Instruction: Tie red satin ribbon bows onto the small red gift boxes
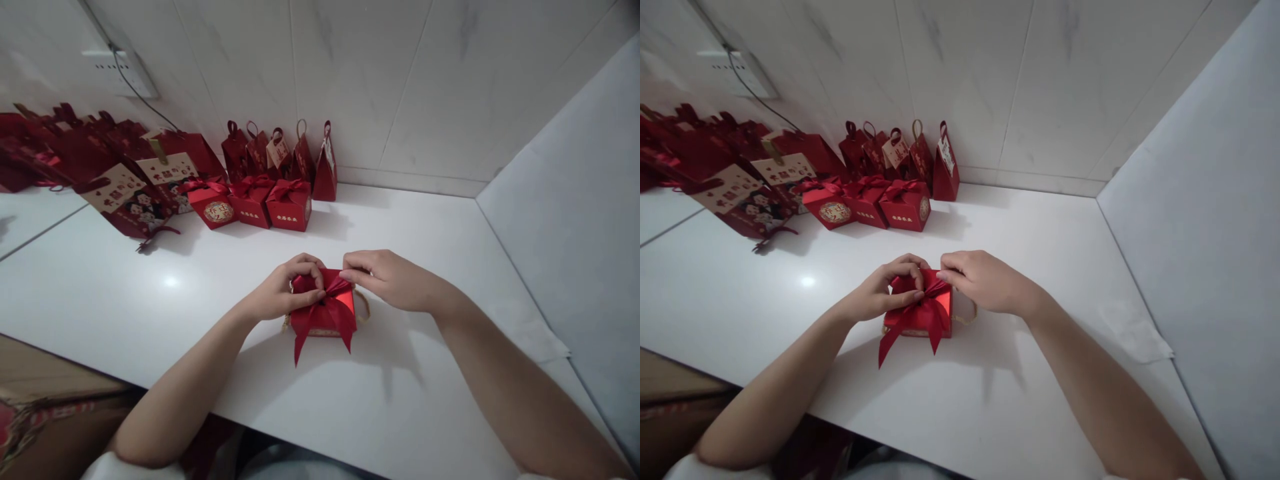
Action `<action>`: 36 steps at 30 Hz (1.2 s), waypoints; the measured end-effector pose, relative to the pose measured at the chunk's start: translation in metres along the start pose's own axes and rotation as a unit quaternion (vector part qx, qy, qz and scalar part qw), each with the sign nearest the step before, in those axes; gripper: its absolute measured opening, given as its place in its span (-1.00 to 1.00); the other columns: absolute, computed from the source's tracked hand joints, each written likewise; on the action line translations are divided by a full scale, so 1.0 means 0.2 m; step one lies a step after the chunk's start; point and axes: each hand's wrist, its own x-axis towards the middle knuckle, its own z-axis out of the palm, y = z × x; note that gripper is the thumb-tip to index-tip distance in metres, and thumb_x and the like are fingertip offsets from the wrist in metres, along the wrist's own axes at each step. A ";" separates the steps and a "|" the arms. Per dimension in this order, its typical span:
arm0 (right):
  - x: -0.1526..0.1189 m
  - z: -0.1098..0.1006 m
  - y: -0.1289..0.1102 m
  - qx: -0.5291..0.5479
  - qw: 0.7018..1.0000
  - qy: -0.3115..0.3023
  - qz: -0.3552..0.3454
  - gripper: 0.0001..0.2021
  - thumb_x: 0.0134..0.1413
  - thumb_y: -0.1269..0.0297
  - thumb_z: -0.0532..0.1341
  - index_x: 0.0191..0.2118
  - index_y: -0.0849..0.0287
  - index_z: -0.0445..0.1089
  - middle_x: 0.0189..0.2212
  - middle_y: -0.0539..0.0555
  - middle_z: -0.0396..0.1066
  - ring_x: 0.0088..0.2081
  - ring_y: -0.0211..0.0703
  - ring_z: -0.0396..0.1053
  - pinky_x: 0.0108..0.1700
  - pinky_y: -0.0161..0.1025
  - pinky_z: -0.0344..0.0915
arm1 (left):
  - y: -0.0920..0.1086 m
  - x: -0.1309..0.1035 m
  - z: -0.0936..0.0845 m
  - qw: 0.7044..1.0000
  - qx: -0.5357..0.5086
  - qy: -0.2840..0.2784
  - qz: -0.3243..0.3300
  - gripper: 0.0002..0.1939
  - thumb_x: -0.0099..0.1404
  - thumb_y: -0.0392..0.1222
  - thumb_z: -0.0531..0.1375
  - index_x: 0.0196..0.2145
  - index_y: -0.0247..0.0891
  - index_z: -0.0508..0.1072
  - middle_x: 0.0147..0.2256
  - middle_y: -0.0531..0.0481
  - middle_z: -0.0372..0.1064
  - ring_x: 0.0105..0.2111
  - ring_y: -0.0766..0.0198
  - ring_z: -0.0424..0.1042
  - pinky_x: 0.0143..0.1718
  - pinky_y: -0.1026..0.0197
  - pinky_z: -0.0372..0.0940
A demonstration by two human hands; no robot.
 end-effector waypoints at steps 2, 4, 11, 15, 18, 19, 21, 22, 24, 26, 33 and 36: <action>0.01 0.01 0.01 -0.016 1.000 0.010 -0.014 -0.68 0.32 0.18 -0.01 -0.49 0.12 0.10 -0.51 -0.07 0.21 -0.44 -0.25 0.14 -0.38 -0.27 0.06 | 0.00 0.00 0.00 1.000 0.014 -0.004 -0.001 -0.86 0.28 -0.13 0.24 -0.36 -0.26 0.45 -0.08 -0.11 0.31 -0.08 0.16 0.36 0.02 0.09 0.24; 0.01 0.01 0.01 -0.028 0.999 0.014 -0.015 -0.68 0.32 0.20 -0.02 -0.49 0.12 0.10 -0.49 -0.06 0.24 -0.43 -0.25 0.15 -0.36 -0.27 0.07 | 0.01 0.00 -0.01 1.000 0.028 -0.005 -0.005 -0.86 0.28 -0.14 0.24 -0.36 -0.26 0.46 -0.07 -0.10 0.32 -0.09 0.17 0.36 0.00 0.10 0.25; -0.02 0.00 -0.02 -0.084 0.993 0.042 0.074 -0.62 0.33 0.05 -0.02 -0.48 0.12 0.14 -0.49 -0.04 0.30 -0.46 -0.24 0.19 -0.40 -0.26 0.05 | 0.04 -0.03 -0.04 0.999 0.025 0.023 -0.015 -0.80 0.29 -0.06 0.23 -0.22 -0.23 0.46 -0.08 -0.09 0.33 -0.12 0.20 0.38 -0.04 0.12 0.28; -0.04 -0.03 -0.03 -0.049 0.987 0.089 0.123 -0.58 0.35 -0.08 -0.12 -0.37 0.09 0.21 -0.46 -0.03 0.35 -0.45 -0.21 0.23 -0.38 -0.24 0.10 | 0.03 -0.05 -0.11 0.992 0.046 0.111 -0.043 -0.74 0.31 0.01 0.20 -0.22 -0.23 0.35 -0.27 0.02 0.32 -0.24 0.28 0.34 -0.16 0.20 0.25; -0.04 -0.04 -0.01 -0.001 0.987 0.070 0.143 -0.48 0.29 -0.21 -0.12 -0.37 0.11 0.28 -0.41 0.02 0.39 -0.40 -0.18 0.29 -0.33 -0.22 0.16 | 0.03 -0.05 -0.14 0.982 0.118 0.122 -0.080 -0.70 0.34 0.05 0.15 -0.37 -0.26 0.32 -0.44 0.09 0.24 -0.42 0.35 0.21 -0.36 0.25 0.13; -0.03 -0.05 0.01 0.020 0.987 0.054 0.148 -0.45 0.26 -0.25 -0.11 -0.40 0.12 0.29 -0.41 0.04 0.40 -0.39 -0.17 0.31 -0.32 -0.21 0.18 | 0.03 -0.05 -0.14 0.982 0.127 0.113 -0.083 -0.68 0.34 0.05 0.15 -0.40 -0.26 0.31 -0.47 0.10 0.22 -0.45 0.36 0.17 -0.39 0.25 0.10; -0.01 -0.04 0.03 0.070 0.987 0.006 0.148 -0.40 0.22 -0.29 -0.08 -0.46 0.15 0.31 -0.44 0.05 0.41 -0.40 -0.17 0.32 -0.29 -0.20 0.22 | 0.04 -0.05 -0.13 0.986 0.119 0.086 -0.081 -0.64 0.33 0.05 0.16 -0.46 -0.27 0.26 -0.51 0.12 0.15 -0.48 0.37 0.11 -0.43 0.26 0.06; 0.00 -0.04 0.04 0.096 0.985 -0.026 0.140 -0.39 0.22 -0.29 -0.07 -0.49 0.16 0.32 -0.47 0.05 0.41 -0.42 -0.18 0.32 -0.28 -0.20 0.24 | 0.04 -0.05 -0.12 0.988 0.110 0.072 -0.080 -0.61 0.33 0.05 0.17 -0.50 -0.27 0.22 -0.53 0.13 0.09 -0.49 0.38 0.07 -0.44 0.27 0.03; 0.02 -0.04 0.07 0.139 0.979 -0.091 0.114 -0.41 0.23 -0.25 -0.03 -0.52 0.17 0.34 -0.52 0.05 0.41 -0.46 -0.20 0.32 -0.29 -0.20 0.26 | 0.05 -0.05 -0.11 0.991 0.090 0.049 -0.084 -0.56 0.33 0.04 0.16 -0.55 -0.27 0.14 -0.57 0.14 -0.02 -0.52 0.39 -0.01 -0.48 0.27 -0.02; 0.03 -0.04 0.08 0.161 0.975 -0.129 0.087 -0.44 0.23 -0.21 0.03 -0.53 0.18 0.35 -0.56 0.04 0.40 -0.48 -0.22 0.31 -0.31 -0.22 0.26 | 0.06 -0.06 -0.10 0.993 0.071 0.036 -0.087 -0.54 0.35 0.04 0.14 -0.58 -0.27 0.11 -0.58 0.14 -0.05 -0.52 0.39 -0.05 -0.49 0.27 -0.04; 0.02 -0.06 0.07 0.192 0.970 -0.141 0.044 -0.59 0.15 -0.07 0.22 -0.50 0.18 0.34 -0.55 -0.02 0.38 -0.48 -0.28 0.31 -0.35 -0.29 0.26 | 0.06 -0.08 -0.14 0.992 0.028 0.026 -0.121 -0.49 0.36 0.10 0.11 -0.61 -0.30 0.23 -0.62 0.11 -0.01 -0.56 0.40 -0.03 -0.52 0.27 -0.06; 0.02 -0.05 0.07 0.215 0.961 -0.164 0.066 -0.54 0.18 -0.11 0.17 -0.50 0.20 0.40 -0.57 0.02 0.42 -0.52 -0.26 0.34 -0.36 -0.27 0.30 | 0.05 -0.08 -0.15 0.987 0.013 0.019 -0.158 -0.43 0.38 0.16 0.03 -0.61 -0.32 0.34 -0.65 0.10 0.01 -0.60 0.41 -0.05 -0.55 0.26 -0.09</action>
